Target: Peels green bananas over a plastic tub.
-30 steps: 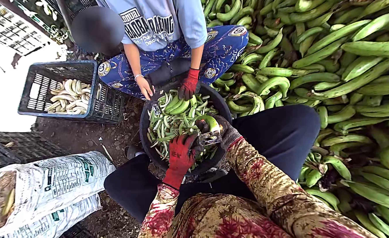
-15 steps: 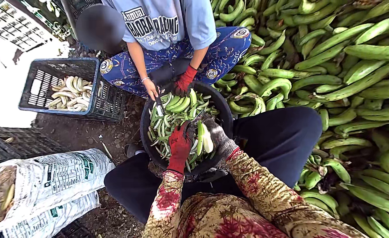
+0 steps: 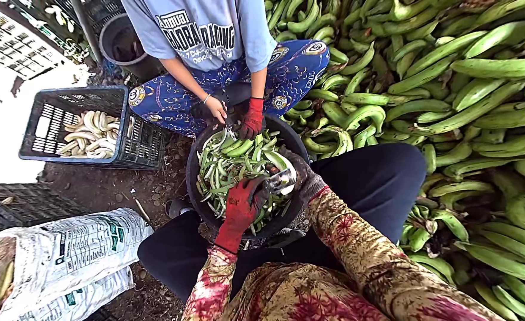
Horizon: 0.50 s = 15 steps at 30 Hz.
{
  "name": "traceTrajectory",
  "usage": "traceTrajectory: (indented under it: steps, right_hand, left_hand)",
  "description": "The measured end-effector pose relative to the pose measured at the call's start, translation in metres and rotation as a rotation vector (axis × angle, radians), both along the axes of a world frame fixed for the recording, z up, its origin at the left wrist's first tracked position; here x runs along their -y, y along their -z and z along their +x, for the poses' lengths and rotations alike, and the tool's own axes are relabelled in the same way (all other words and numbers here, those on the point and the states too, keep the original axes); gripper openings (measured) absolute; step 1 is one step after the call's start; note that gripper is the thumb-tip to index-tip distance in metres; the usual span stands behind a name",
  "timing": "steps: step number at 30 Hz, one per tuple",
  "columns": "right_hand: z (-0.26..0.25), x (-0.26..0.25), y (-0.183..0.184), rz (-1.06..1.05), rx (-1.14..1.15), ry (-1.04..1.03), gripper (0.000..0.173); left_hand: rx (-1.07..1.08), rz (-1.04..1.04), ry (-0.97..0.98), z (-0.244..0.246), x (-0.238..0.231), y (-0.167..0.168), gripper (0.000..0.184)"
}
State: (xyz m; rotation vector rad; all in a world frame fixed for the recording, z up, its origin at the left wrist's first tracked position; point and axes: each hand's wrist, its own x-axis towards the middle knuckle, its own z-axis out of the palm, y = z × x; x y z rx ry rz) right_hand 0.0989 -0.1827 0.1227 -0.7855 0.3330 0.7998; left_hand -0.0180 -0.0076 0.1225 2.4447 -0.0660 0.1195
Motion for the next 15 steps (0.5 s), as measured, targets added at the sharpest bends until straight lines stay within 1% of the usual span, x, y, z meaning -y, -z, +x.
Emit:
traceTrajectory:
  steps: [1, 3, 4, 5, 7, 9, 10, 11, 12, 14, 15]
  right_hand:
    - [0.002, 0.001, 0.002, 0.061, -0.008, -0.017, 0.05]
    - [0.002, -0.003, 0.008, 0.144, -0.022, 0.016, 0.048]
    - [0.002, -0.005, 0.009, 0.152, -0.024, 0.006, 0.047]
    - [0.002, -0.006, 0.007, 0.127, -0.033, -0.032, 0.047]
    - [-0.001, -0.006, 0.001, -0.004, 0.035, -0.094, 0.043]
    - [-0.008, -0.007, 0.004, -0.11, 0.126, -0.105, 0.041]
    - [-0.013, -0.008, 0.003, -0.164, 0.222, -0.097, 0.036]
    - [-0.019, -0.008, 0.006, -0.194, 0.317, -0.083, 0.033]
    - [-0.025, -0.01, 0.01, -0.198, 0.361, -0.058, 0.031]
    - [-0.033, -0.017, 0.012, -0.187, 0.29, -0.006, 0.029]
    - [-0.034, -0.018, 0.014, -0.17, 0.247, -0.016, 0.032]
  left_hand:
    - [0.043, 0.046, 0.029, -0.006, 0.001, -0.002, 0.052]
    - [0.108, 0.11, 0.04, -0.013, -0.001, -0.004, 0.055]
    - [0.109, 0.12, 0.035, -0.014, -0.002, -0.004, 0.055]
    - [0.097, 0.123, 0.029, -0.014, -0.003, -0.004, 0.055]
    - [0.067, 0.128, 0.004, -0.012, -0.002, -0.003, 0.052]
    - [0.029, 0.129, -0.071, -0.009, 0.006, -0.004, 0.049]
    - [0.014, 0.128, -0.131, -0.007, 0.01, -0.005, 0.048]
    - [0.007, 0.126, -0.203, -0.004, 0.015, -0.004, 0.046]
    - [-0.003, 0.117, -0.276, 0.0, 0.018, -0.003, 0.044]
    - [-0.055, 0.06, -0.398, 0.01, 0.019, 0.0, 0.043]
    - [-0.088, 0.02, -0.442, 0.014, 0.017, 0.001, 0.043]
